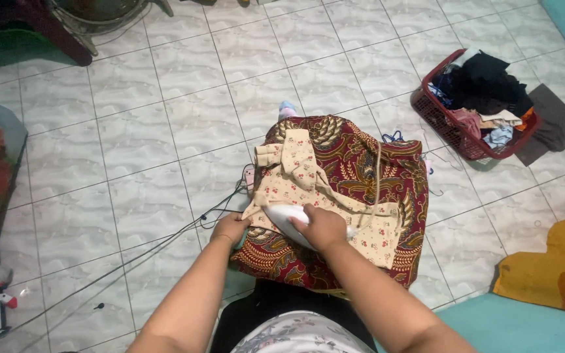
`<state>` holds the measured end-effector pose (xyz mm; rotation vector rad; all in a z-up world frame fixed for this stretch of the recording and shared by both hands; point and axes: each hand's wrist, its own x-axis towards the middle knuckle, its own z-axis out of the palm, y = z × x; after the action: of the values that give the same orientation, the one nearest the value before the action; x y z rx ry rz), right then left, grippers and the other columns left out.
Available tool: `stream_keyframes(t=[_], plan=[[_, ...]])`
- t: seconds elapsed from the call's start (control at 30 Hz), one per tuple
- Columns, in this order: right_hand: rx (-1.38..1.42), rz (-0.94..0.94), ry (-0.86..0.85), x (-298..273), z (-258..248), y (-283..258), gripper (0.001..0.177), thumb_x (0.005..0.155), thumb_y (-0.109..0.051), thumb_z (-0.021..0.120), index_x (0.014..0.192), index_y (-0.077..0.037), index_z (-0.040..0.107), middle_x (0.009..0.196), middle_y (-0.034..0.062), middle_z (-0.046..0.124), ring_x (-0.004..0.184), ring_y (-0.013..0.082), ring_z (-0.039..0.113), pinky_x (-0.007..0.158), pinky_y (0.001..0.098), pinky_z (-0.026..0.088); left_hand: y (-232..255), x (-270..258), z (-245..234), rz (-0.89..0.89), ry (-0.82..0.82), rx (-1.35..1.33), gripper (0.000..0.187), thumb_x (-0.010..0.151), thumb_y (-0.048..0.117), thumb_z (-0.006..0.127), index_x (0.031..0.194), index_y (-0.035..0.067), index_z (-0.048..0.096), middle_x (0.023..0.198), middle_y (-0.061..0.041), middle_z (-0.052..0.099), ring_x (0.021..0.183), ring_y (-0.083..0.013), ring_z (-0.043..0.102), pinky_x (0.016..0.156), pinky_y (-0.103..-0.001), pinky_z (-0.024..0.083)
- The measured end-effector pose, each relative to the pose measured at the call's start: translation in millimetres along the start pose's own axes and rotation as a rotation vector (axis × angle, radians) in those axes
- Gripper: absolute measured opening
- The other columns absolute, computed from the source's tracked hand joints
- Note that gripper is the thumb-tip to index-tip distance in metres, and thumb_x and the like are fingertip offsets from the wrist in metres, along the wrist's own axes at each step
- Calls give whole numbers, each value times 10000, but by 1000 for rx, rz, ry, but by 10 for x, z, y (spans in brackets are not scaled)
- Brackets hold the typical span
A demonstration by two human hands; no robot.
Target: The person is ironing small pieces of clothing on a patterned cloth surface.
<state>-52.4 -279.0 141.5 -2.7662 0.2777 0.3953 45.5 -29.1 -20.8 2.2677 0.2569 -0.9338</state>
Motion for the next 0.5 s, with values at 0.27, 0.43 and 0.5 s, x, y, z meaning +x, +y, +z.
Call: stream_keyframes(t=[0.27, 0.43, 0.5], plan=[[-21, 73, -73, -196, -111, 250, 551, 874, -681, 581, 1063, -175, 691, 939, 121, 756, 875, 326, 728, 778, 460, 567, 57, -16, -48, -21, -1, -23, 384, 862, 464, 728, 1043, 127, 764, 1018, -101, 779, 944, -267, 720, 881, -385, 522], [-162, 165, -120, -520, -326, 930, 559, 884, -696, 562, 1091, -192, 687, 938, 83, 768, 843, 282, 741, 757, 434, 583, -90, 112, 31, -13, -7, -58, 365, 848, 435, 736, 1017, 114, 768, 994, -106, 792, 923, -265, 722, 867, -384, 527], [-258, 214, -202, -610, -531, 1089, 566, 898, -703, 532, 1145, -214, 674, 953, 62, 763, 830, 244, 751, 718, 411, 601, -18, 33, -20, -52, -1, -36, 363, 850, 439, 734, 1031, 126, 762, 1002, -114, 785, 930, -275, 720, 867, -393, 522]])
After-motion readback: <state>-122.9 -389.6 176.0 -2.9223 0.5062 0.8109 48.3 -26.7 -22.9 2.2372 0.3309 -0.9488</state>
